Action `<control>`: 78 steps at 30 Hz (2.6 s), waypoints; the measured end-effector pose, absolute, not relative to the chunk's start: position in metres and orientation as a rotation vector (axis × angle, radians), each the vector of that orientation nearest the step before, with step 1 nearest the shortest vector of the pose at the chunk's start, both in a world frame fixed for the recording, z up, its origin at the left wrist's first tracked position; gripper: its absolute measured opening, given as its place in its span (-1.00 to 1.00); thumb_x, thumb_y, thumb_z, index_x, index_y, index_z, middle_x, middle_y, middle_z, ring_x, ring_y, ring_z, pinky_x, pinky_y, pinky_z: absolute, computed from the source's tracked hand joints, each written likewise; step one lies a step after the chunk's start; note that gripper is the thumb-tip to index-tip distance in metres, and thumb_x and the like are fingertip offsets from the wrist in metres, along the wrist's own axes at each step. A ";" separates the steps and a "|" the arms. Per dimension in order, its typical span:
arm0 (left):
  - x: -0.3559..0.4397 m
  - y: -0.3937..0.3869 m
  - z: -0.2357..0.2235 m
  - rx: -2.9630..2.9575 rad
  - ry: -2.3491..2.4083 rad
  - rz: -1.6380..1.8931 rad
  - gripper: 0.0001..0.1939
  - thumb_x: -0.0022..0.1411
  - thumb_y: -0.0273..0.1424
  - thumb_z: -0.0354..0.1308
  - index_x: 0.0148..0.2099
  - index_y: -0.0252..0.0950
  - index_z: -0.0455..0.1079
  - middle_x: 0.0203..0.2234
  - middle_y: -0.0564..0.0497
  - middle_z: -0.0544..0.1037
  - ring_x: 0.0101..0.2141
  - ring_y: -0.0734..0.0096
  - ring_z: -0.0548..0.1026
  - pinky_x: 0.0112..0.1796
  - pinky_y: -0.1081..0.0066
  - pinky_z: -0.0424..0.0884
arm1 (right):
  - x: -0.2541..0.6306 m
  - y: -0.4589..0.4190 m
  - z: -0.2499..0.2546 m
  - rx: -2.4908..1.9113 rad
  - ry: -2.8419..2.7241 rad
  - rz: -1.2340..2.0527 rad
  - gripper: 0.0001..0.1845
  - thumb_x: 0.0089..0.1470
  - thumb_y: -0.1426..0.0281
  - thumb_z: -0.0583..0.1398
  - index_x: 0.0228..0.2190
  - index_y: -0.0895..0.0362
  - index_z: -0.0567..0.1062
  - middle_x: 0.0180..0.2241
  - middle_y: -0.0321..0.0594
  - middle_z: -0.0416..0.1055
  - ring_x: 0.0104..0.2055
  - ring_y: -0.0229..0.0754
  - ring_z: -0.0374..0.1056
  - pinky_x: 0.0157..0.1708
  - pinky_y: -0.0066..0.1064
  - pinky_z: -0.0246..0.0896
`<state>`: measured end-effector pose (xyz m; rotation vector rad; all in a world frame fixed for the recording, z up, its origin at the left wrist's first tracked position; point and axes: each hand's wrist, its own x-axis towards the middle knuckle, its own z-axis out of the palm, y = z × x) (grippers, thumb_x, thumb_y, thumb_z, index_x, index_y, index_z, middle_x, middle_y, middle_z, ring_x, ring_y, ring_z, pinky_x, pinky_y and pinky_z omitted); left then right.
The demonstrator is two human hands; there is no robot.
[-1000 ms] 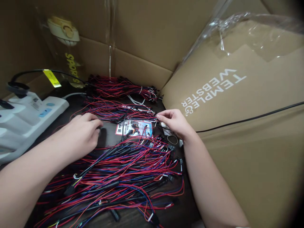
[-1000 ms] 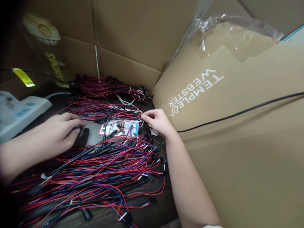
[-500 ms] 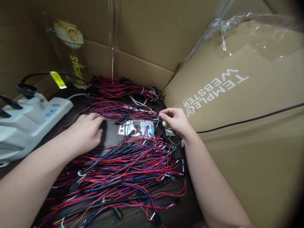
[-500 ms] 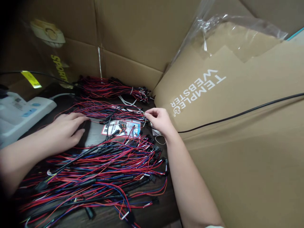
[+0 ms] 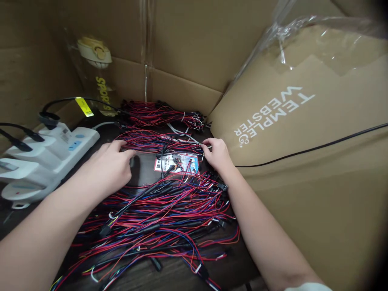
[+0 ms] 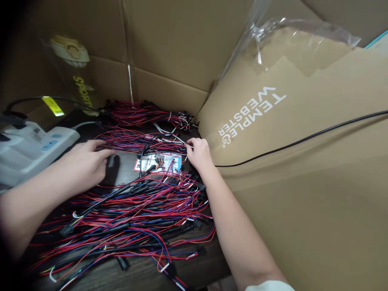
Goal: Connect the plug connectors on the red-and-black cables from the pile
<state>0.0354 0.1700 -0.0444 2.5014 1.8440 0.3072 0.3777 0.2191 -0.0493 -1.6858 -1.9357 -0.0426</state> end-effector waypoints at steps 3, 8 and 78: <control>0.050 0.150 -0.025 2.511 1.878 0.359 -0.54 0.45 -0.31 -0.13 -0.06 -0.38 0.60 0.05 -0.30 0.48 0.00 -0.07 0.49 0.09 0.02 0.41 | 0.368 0.195 -0.027 -1.643 -1.995 -0.032 -0.79 0.24 0.40 0.22 -0.18 0.19 0.64 -0.12 0.03 0.62 -0.02 0.10 0.48 0.09 -0.02 0.32; 0.074 0.127 -0.021 2.407 1.481 0.169 -0.33 0.34 0.19 -0.08 -0.08 -0.26 0.56 -0.21 -0.18 0.56 -0.17 0.00 0.55 -0.10 0.06 0.47 | 0.345 0.160 -0.007 -1.470 -2.355 0.402 -0.67 0.24 0.51 0.12 -0.11 0.13 0.65 -0.08 -0.13 0.65 -0.06 -0.08 0.56 0.03 -0.22 0.43; 0.071 0.118 -0.032 2.489 1.120 0.269 -0.53 0.35 -0.06 0.07 -0.39 -0.26 0.62 -0.47 -0.21 0.64 -0.36 0.02 0.59 -0.36 0.18 0.27 | 0.191 0.242 -0.054 -1.078 -2.658 -0.442 -0.21 0.31 -0.08 0.08 0.31 0.21 0.25 0.35 0.31 0.12 0.30 0.35 0.11 0.30 0.18 -0.08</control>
